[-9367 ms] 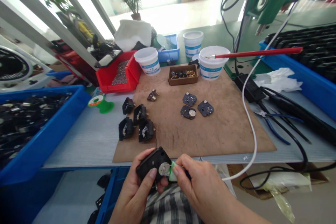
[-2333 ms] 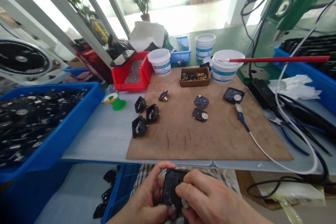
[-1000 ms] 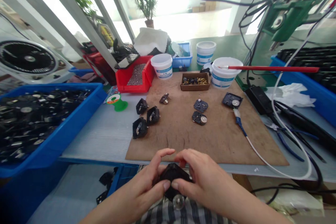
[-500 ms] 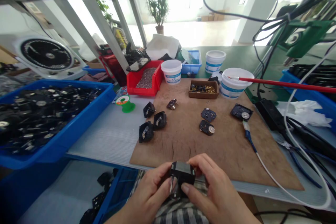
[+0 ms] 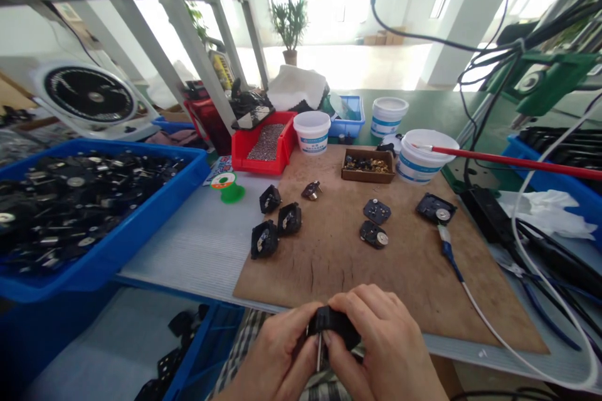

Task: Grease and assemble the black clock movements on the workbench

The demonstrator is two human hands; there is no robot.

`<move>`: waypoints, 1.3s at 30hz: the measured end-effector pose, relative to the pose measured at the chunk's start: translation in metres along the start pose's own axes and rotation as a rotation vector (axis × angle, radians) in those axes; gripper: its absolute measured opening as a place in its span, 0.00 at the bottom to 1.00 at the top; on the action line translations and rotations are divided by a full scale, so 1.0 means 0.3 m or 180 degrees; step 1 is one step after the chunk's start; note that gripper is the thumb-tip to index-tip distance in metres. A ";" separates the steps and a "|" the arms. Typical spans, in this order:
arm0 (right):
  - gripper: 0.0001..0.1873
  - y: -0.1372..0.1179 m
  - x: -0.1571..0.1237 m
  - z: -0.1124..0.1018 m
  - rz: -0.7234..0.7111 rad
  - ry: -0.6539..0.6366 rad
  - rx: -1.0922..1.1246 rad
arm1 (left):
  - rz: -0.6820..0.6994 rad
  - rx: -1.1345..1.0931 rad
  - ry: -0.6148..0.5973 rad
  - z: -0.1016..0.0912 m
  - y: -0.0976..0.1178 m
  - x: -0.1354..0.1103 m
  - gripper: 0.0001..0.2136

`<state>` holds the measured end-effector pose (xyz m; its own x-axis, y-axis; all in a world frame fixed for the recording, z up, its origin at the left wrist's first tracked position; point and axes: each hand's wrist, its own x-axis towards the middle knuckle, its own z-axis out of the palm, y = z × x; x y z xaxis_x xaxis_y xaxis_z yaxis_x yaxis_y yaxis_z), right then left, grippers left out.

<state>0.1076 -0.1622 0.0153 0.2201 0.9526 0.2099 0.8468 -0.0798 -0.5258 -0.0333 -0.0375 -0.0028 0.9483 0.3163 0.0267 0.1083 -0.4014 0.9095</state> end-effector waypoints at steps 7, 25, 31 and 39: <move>0.06 -0.001 0.047 0.017 0.0182 -0.0022 0.0217 | -0.0185 -0.0333 0.0182 0.012 -0.010 0.024 0.11; 0.22 0.092 0.079 0.067 0.1769 -0.0584 0.3087 | -0.1796 -0.2929 0.0668 0.034 -0.053 0.022 0.15; 0.21 0.071 0.067 0.051 0.1961 -0.0761 0.3047 | -0.1522 -0.2840 -0.0135 -0.035 -0.054 0.004 0.19; 0.10 0.038 0.060 0.031 0.1610 -0.0797 0.2082 | -0.1739 -0.1942 -0.0362 -0.056 -0.042 0.033 0.15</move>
<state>0.1168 -0.1433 0.0054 0.3172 0.8910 -0.3247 0.2100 -0.3999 -0.8922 -0.0301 -0.0149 -0.0071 0.8368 0.2295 -0.4970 0.4130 0.3312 0.8484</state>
